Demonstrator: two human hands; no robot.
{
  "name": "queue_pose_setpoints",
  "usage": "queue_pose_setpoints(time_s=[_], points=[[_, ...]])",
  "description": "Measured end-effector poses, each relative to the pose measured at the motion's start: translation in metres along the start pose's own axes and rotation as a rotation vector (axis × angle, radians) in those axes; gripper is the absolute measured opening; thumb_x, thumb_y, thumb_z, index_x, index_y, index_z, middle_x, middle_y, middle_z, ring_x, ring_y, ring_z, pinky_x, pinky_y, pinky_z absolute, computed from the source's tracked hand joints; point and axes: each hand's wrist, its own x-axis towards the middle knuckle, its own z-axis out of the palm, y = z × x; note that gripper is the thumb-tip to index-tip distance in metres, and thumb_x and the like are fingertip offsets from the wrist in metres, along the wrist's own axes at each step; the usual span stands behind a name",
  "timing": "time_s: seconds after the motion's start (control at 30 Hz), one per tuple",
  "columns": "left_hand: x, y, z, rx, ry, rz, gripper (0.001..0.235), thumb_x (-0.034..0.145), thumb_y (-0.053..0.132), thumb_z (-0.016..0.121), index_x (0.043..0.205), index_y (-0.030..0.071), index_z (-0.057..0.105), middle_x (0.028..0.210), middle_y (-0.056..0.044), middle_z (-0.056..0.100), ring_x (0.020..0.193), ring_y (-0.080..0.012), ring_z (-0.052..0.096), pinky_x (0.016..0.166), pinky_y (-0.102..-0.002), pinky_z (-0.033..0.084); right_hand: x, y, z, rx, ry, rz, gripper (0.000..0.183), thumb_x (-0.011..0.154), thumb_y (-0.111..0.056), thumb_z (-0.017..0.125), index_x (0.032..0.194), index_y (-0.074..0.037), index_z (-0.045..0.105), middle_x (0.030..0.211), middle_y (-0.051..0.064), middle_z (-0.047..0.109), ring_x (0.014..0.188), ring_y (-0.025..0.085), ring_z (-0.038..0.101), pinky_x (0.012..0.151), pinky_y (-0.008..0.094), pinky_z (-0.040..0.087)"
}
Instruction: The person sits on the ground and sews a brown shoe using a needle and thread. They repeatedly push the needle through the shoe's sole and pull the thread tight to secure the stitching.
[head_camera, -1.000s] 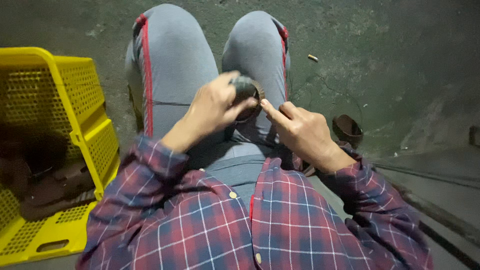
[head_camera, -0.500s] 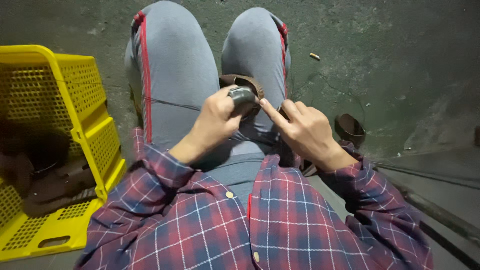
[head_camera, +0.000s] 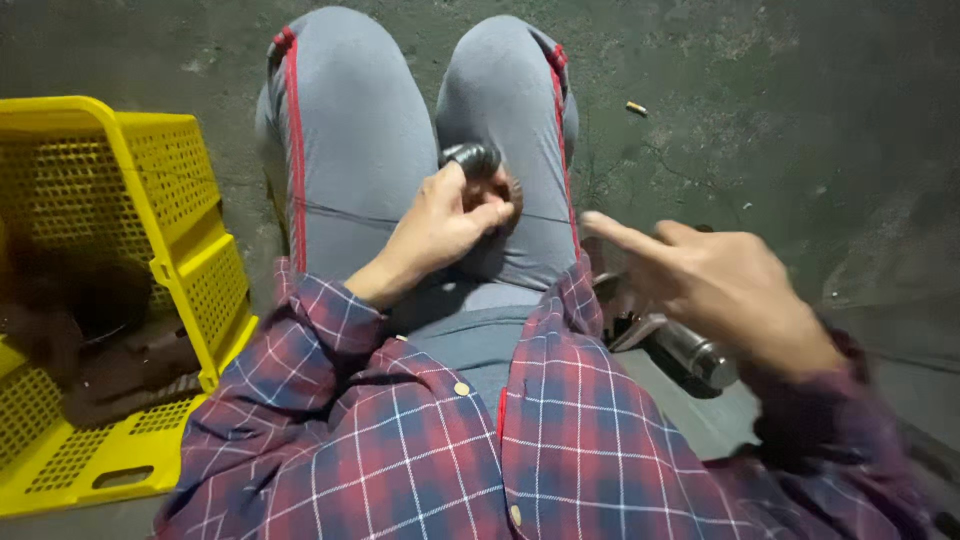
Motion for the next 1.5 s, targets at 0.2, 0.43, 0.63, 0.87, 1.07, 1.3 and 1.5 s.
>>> queue_pose_setpoints(time_s=[0.2, 0.43, 0.63, 0.87, 1.07, 1.3, 1.5], points=[[-0.023, 0.028, -0.005, 0.873, 0.300, 0.640, 0.011, 0.091, 0.005, 0.059, 0.081, 0.003, 0.059, 0.077, -0.013, 0.056, 0.070, -0.0333, 0.056, 0.062, -0.040, 0.042, -0.013, 0.005, 0.043, 0.420, -0.068, 0.089, 0.051, 0.084, -0.021, 0.054, 0.135, -0.023, 0.049, 0.073, 0.013, 0.066, 0.060, 0.036, 0.066, 0.050, 0.048, 0.050], [-0.046, -0.003, 0.001, 0.874, 0.092, 0.442, 0.009, 0.076, 0.007, 0.065, 0.080, -0.001, 0.061, 0.076, -0.014, 0.054, 0.072, -0.0337, 0.060, 0.059, -0.039, 0.050, 0.006, -0.024, 0.129, 1.115, 0.355, 0.391, 0.017, 0.083, -0.012, 0.071, 0.100, -0.014, 0.072, 0.054, -0.002, 0.057, 0.041, 0.010, 0.047, 0.038, 0.022, 0.040], [-0.039, 0.017, 0.001, 0.519, 0.056, 0.189, 0.021, 0.085, 0.020, 0.065, 0.080, 0.000, 0.062, 0.068, -0.024, 0.061, 0.071, -0.0445, 0.063, 0.055, -0.049, 0.047, 0.013, -0.041, 0.132, 1.303, 0.404, 0.531, 0.013, 0.078, -0.006, 0.077, 0.089, -0.012, 0.073, 0.049, -0.003, 0.054, 0.045, 0.004, 0.043, 0.040, 0.018, 0.034], [-0.035, 0.030, 0.006, 0.214, 0.006, -0.065, 0.011, 0.088, 0.019, 0.065, 0.087, 0.009, 0.069, 0.067, -0.012, 0.068, 0.061, -0.0132, 0.062, 0.055, -0.031, 0.053, 0.016, -0.048, 0.132, 1.421, 0.484, 0.561, 0.010, 0.079, -0.004, 0.072, 0.086, -0.010, 0.072, 0.055, -0.002, 0.056, 0.051, 0.002, 0.044, 0.046, 0.015, 0.036], [-0.025, 0.020, 0.015, 0.153, -0.043, -0.187, 0.014, 0.085, 0.021, 0.070, 0.075, 0.012, 0.068, 0.051, -0.003, 0.062, 0.047, -0.0068, 0.058, 0.043, -0.023, 0.050, 0.017, -0.056, 0.101, 1.150, 0.452, 0.140, 0.009, 0.087, -0.013, 0.065, 0.093, -0.008, 0.070, 0.073, 0.010, 0.068, 0.064, 0.030, 0.066, 0.057, 0.036, 0.052], [-0.028, 0.020, 0.007, -0.099, -0.012, -0.266, 0.016, 0.094, 0.020, 0.055, 0.089, 0.006, 0.060, 0.065, -0.012, 0.067, 0.055, -0.0138, 0.064, 0.048, -0.024, 0.056, 0.005, -0.048, 0.096, 0.455, 0.302, 0.232, 0.029, 0.095, -0.025, 0.048, 0.123, -0.019, 0.053, 0.074, 0.003, 0.052, 0.058, 0.027, 0.062, 0.048, 0.038, 0.050], [-0.031, 0.018, 0.007, -0.161, 0.027, -0.238, 0.012, 0.095, 0.014, 0.053, 0.093, 0.003, 0.057, 0.065, -0.017, 0.067, 0.052, -0.0174, 0.065, 0.044, -0.025, 0.055, 0.012, -0.039, 0.090, 0.485, 0.167, 0.257, 0.031, 0.088, -0.024, 0.051, 0.119, -0.021, 0.052, 0.076, 0.006, 0.056, 0.059, 0.032, 0.064, 0.050, 0.043, 0.052]])
